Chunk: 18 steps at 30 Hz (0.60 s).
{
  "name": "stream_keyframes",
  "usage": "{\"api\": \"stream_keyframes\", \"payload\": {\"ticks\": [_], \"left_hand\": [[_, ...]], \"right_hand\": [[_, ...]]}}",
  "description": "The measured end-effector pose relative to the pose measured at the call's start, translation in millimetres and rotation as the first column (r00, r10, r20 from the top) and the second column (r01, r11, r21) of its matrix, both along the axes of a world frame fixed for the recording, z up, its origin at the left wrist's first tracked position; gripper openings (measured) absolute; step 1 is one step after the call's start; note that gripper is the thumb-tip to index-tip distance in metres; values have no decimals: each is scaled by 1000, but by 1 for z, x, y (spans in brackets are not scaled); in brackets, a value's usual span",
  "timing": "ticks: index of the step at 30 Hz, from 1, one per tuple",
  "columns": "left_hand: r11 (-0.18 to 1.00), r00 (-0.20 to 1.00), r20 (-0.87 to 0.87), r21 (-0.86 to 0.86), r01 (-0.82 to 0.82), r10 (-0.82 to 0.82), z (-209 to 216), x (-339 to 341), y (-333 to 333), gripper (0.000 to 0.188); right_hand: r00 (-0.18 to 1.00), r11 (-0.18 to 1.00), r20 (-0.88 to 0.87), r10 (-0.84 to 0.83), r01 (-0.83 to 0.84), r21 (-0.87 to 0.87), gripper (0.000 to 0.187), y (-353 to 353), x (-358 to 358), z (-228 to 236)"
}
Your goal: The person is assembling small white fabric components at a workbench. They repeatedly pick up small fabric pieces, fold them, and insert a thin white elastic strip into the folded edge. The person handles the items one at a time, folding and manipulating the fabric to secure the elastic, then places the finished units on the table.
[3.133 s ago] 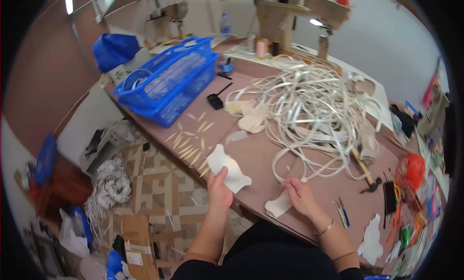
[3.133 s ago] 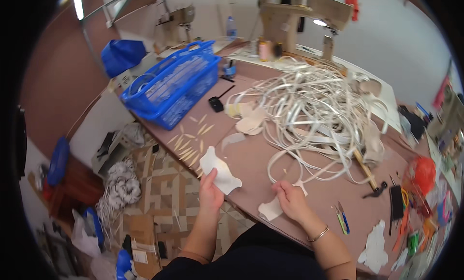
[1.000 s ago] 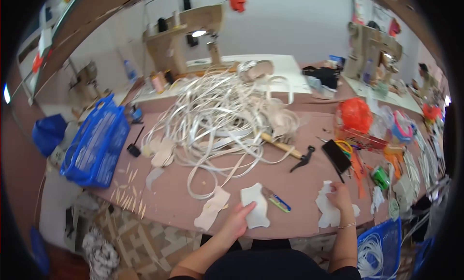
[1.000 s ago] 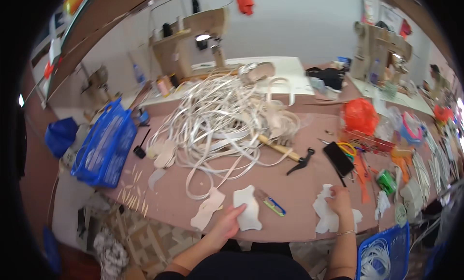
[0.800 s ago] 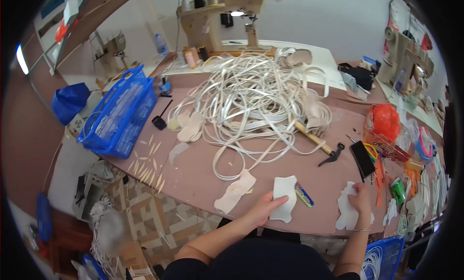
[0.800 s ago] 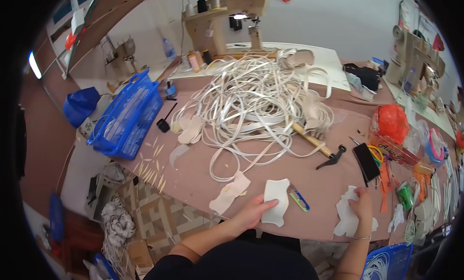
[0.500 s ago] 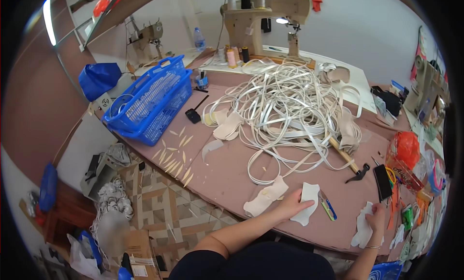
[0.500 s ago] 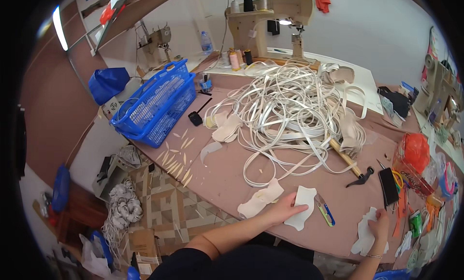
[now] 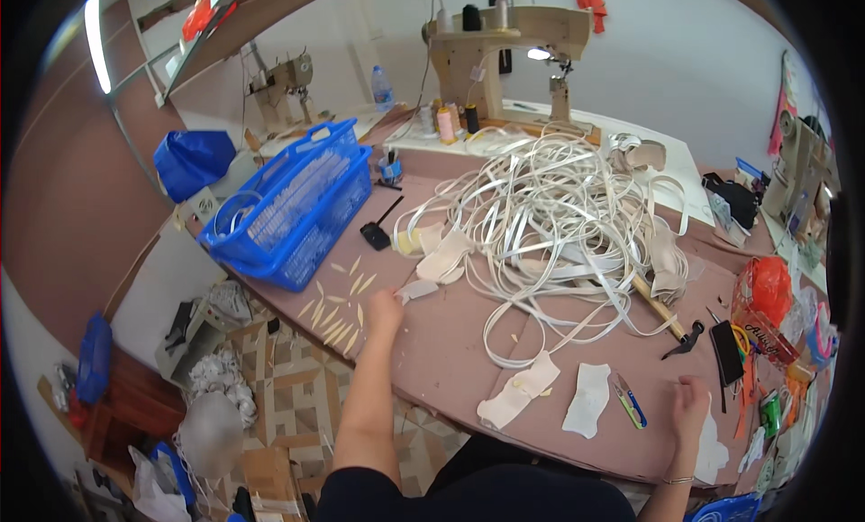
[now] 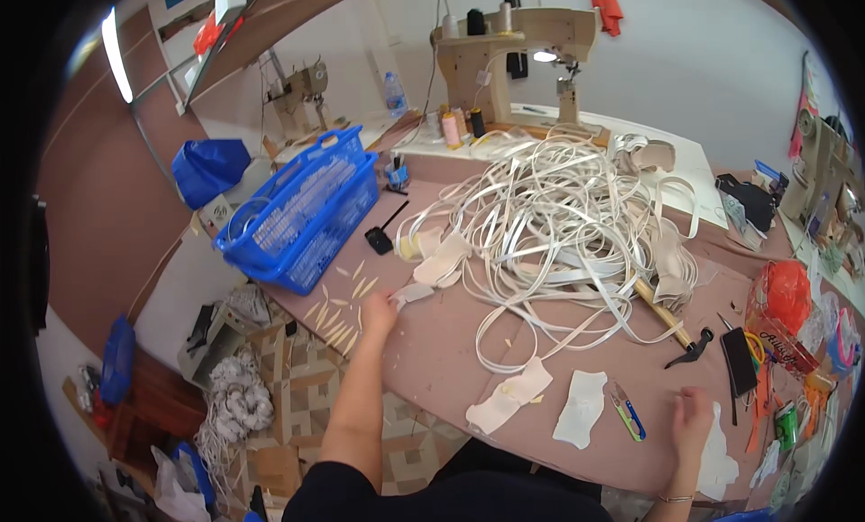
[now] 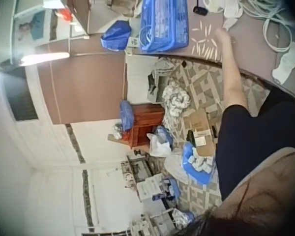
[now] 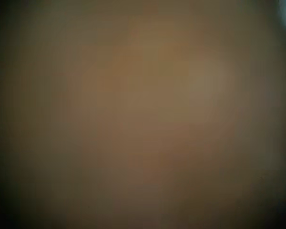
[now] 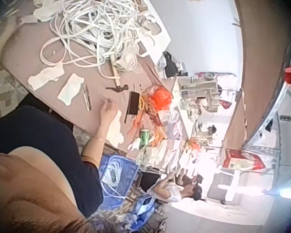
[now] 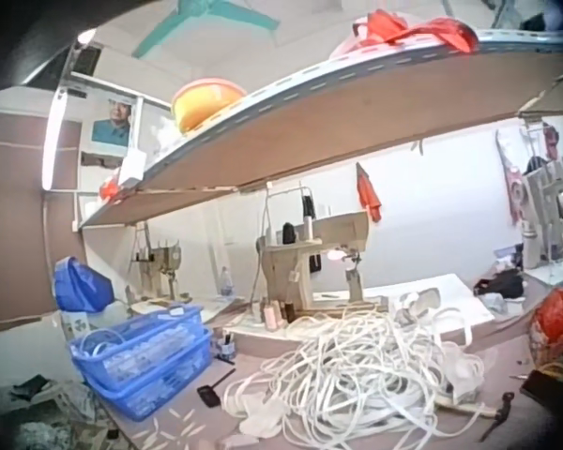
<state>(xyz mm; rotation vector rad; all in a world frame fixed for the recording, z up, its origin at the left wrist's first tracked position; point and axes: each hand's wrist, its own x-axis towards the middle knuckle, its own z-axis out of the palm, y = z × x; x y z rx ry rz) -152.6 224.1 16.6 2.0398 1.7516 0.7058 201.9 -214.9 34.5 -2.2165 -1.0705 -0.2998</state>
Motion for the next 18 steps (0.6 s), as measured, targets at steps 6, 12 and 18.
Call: {"api": "stream_keyframes", "payload": {"ticks": [6, 12, 18], "left_hand": [[639, 663, 307, 692, 337, -682, 58, 58, -95, 17], [595, 350, 484, 701, 393, -802, 54, 97, -156, 19], [728, -165, 964, -40, 685, 209, 69, 109, -189, 29]], "right_hand": [[702, 906, -574, 421, -291, 309, 26, 89, -70, 1], [12, 653, -699, 715, -369, 661, 28, 161, -122, 46], [40, 655, -674, 738, -284, 700, 22, 163, -116, 44]]}}
